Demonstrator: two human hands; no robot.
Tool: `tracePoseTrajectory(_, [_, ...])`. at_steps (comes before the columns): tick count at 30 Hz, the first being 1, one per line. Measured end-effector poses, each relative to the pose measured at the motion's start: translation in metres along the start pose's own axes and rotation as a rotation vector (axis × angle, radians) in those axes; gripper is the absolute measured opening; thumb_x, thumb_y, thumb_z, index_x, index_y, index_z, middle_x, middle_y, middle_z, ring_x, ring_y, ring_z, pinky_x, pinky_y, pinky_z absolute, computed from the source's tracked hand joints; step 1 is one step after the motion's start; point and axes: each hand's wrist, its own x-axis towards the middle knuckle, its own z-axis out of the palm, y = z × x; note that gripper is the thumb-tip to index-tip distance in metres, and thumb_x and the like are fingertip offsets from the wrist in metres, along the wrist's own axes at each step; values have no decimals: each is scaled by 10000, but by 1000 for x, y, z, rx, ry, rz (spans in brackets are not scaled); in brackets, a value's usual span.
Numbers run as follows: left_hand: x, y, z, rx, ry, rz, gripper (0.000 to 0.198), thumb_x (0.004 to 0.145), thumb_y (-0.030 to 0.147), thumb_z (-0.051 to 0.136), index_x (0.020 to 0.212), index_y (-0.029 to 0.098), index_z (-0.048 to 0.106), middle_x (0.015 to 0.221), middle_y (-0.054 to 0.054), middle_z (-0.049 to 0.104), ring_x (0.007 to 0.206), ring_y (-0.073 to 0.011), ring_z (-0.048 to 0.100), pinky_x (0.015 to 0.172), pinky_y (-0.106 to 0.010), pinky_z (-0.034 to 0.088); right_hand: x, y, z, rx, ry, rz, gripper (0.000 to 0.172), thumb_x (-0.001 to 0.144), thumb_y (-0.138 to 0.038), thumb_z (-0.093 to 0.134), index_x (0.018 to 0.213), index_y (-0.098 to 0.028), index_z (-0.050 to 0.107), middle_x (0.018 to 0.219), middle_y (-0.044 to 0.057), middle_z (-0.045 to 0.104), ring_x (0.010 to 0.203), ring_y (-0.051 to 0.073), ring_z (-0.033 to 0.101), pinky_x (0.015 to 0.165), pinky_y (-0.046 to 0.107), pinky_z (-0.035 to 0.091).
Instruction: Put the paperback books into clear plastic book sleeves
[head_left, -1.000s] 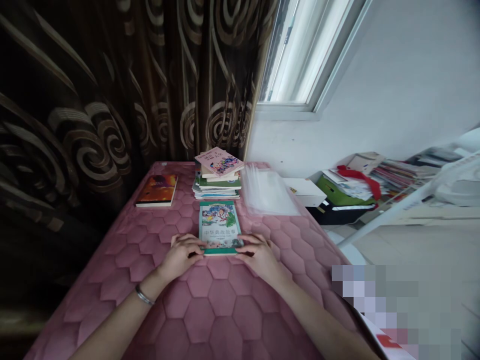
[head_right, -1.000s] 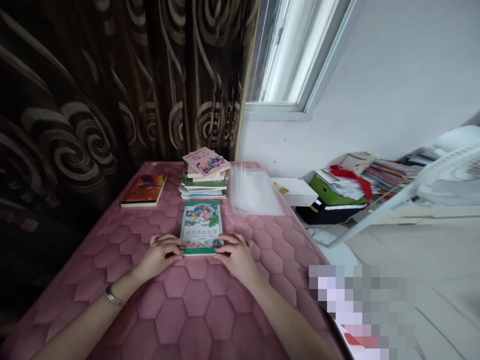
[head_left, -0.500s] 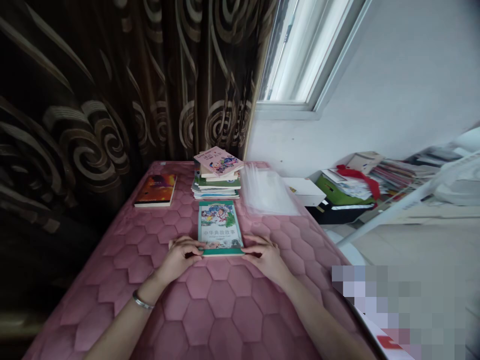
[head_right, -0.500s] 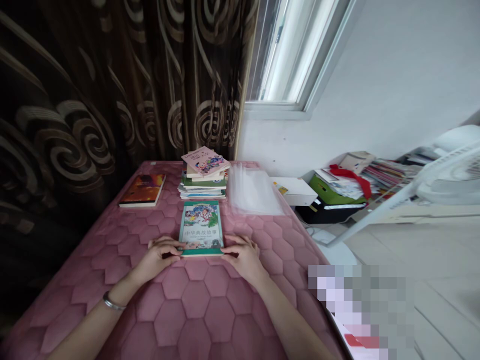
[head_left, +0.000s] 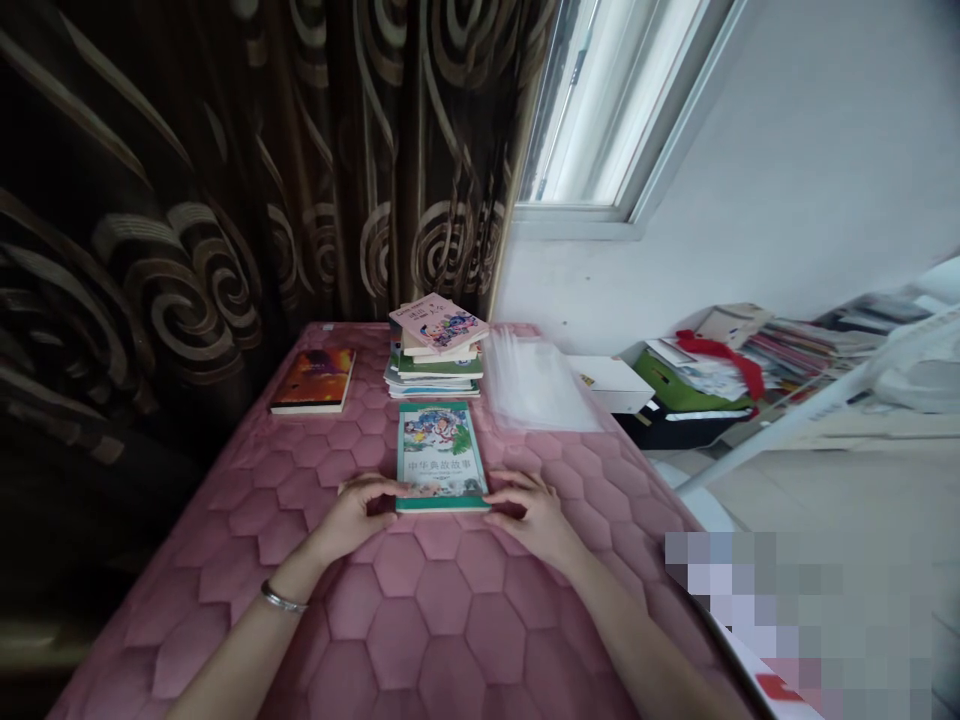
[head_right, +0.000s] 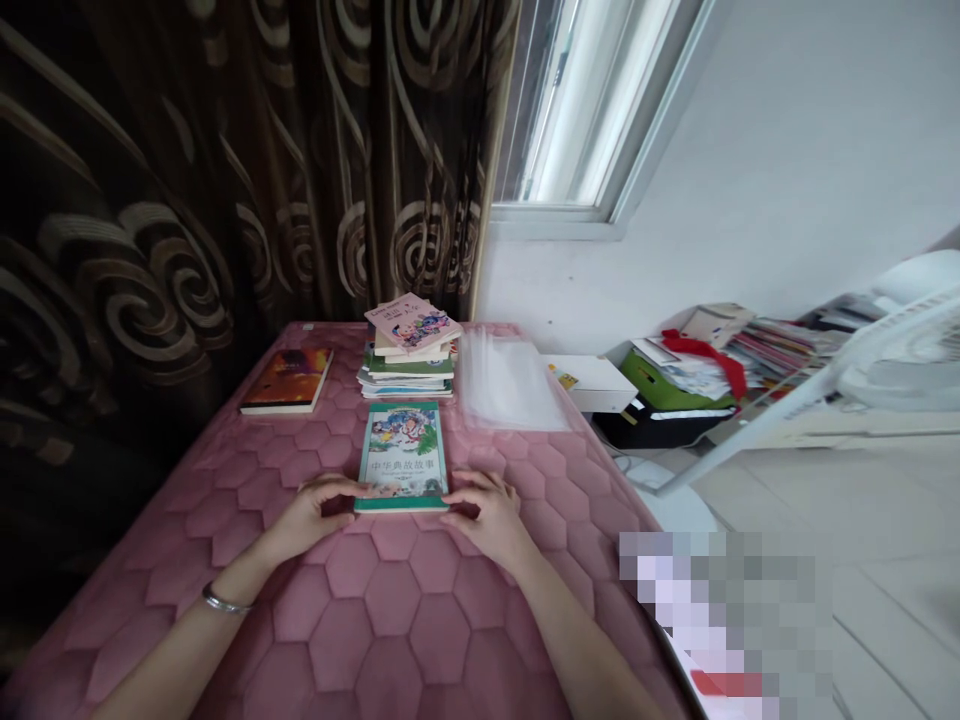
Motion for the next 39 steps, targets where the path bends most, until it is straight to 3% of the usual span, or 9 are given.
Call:
tracePoseTrajectory(7, [-4,5,-1,105,10,-26,382,711,148,679,1069,280,693,1078,-29,688,1051,-201,587,970,-349,391,-1,3,2,-27,16,-36,138,794,-330,663,892,-376,748,1228,11,635,1179,301,491,918,526,352])
tracePoseTrajectory(13, [-7,8,7,291,45,13,469,678,379,785,1123,312,654,1112,-37,701,1088,-251,567,990,-422,327,-3,-4,4,-112,84,-114,157,753,-425,704,867,-322,732,1192,32,647,1116,290,512,862,459,363])
tracePoseTrajectory(18, [-6,9,13,403,73,18,372,776,302,704,1141,315,636,1099,-29,711,1063,-235,579,959,-429,322,1,-14,9,-157,164,-176,142,767,-400,708,752,-260,697,1141,45,670,1027,246,530,800,378,356])
tracePoseTrajectory(23, [-4,5,9,346,45,15,336,783,250,685,1109,326,650,1147,-16,698,1071,-224,582,974,-421,328,1,-2,7,-151,131,-146,55,789,-355,697,806,-331,744,1183,6,653,1092,249,502,851,401,339])
tracePoseTrajectory(30, [-4,2,8,48,57,-21,357,738,197,694,1083,282,659,1142,-23,689,1073,-207,596,1035,-413,373,-2,5,3,-79,24,-99,157,835,-302,623,900,-374,747,1222,6,634,1155,274,491,903,466,377])
tracePoseTrajectory(32, [-2,1,6,-99,94,-88,505,703,181,701,1190,250,586,1204,-51,644,1081,-196,595,1013,-392,426,-1,5,0,-14,6,-122,176,848,-299,592,915,-346,747,1241,19,621,1146,263,514,929,461,398])
tracePoseTrajectory(34, [2,3,3,-198,159,-272,587,688,179,702,1245,199,517,1190,-90,622,1034,-194,617,932,-371,500,5,5,-5,61,-25,-140,221,875,-286,530,947,-305,738,1242,40,614,1133,236,538,946,422,423])
tracePoseTrajectory(37, [16,12,-3,-234,147,-623,460,775,230,634,1205,152,489,1049,-98,640,877,-171,654,735,-312,574,27,0,-12,78,-51,-172,291,917,-244,429,1027,-252,699,1178,62,634,1118,202,552,977,368,424])
tracePoseTrajectory(39, [27,20,-3,-215,81,-742,419,806,256,604,1191,159,471,975,-80,652,778,-161,658,624,-287,578,51,-7,-14,10,-53,-202,308,928,-226,409,1118,-238,652,1178,62,628,1121,193,547,996,352,410])
